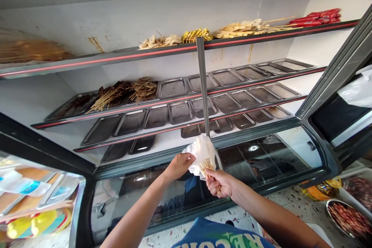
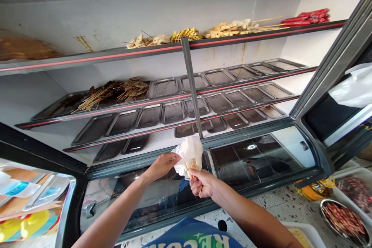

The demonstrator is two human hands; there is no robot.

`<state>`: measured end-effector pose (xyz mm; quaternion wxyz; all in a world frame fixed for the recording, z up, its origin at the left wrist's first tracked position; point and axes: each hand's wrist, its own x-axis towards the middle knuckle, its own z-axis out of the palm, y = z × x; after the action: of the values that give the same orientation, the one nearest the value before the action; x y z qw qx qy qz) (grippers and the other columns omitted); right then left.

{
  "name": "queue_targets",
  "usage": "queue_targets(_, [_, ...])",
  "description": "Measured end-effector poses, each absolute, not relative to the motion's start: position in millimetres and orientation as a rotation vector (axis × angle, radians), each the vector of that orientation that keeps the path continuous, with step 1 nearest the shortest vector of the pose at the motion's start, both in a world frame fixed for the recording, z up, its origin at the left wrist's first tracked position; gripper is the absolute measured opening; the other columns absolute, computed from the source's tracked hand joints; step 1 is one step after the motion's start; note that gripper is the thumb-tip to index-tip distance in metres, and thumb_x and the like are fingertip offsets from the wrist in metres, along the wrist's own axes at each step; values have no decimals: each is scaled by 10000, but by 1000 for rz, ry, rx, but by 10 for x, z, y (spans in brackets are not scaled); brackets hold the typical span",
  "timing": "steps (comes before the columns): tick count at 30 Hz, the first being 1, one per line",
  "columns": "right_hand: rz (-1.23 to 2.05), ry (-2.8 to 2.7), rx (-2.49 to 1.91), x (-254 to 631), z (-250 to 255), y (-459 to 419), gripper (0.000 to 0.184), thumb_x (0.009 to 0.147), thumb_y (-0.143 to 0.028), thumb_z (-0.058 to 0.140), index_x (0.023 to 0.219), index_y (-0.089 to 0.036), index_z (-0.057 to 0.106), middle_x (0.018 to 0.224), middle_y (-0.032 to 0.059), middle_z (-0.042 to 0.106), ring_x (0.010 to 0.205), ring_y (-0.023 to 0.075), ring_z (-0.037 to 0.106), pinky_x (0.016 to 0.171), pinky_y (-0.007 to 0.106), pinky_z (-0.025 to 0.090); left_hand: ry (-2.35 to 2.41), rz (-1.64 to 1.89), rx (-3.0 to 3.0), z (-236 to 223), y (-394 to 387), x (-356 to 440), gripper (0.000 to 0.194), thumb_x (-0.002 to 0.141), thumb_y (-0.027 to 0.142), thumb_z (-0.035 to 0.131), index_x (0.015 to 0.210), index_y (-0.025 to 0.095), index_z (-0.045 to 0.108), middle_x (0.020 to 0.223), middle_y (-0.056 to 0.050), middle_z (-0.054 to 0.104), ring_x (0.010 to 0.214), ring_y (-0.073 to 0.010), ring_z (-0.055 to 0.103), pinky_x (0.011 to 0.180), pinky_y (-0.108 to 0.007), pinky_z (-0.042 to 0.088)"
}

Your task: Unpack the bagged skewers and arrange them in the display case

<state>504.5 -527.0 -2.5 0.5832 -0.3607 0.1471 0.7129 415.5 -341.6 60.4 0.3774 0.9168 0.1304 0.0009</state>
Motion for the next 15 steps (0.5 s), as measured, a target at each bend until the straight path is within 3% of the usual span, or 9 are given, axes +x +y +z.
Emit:
queue_targets(6, [1674,429,-816,5044,64,-5249,421,1043,-378,437,689,-152,448,494,-94,386,313,-5,257,351,118,150,372,60,2167,566,-3345,4192,335,806,477,497,706,177,607,603,26,511,619,-133,447,600,-263,326])
queue_targets(11, [1687,398,-808,5045,86,-5239,419,1055,-368,401,702,-151,466,491,-88,389,317,2,268,340,119,153,284,-45,2062,498,-3338,4203,359,776,499,549,811,162,667,691,-10,623,651,-146,509,623,-267,371])
queue_targets(15, [1700,380,-833,5035,123,-5223,448,1050,-385,414,665,-156,434,465,-97,358,312,-2,258,337,114,132,229,-115,2149,548,-3335,4206,241,759,378,585,831,164,666,662,3,635,644,-141,532,653,-271,384])
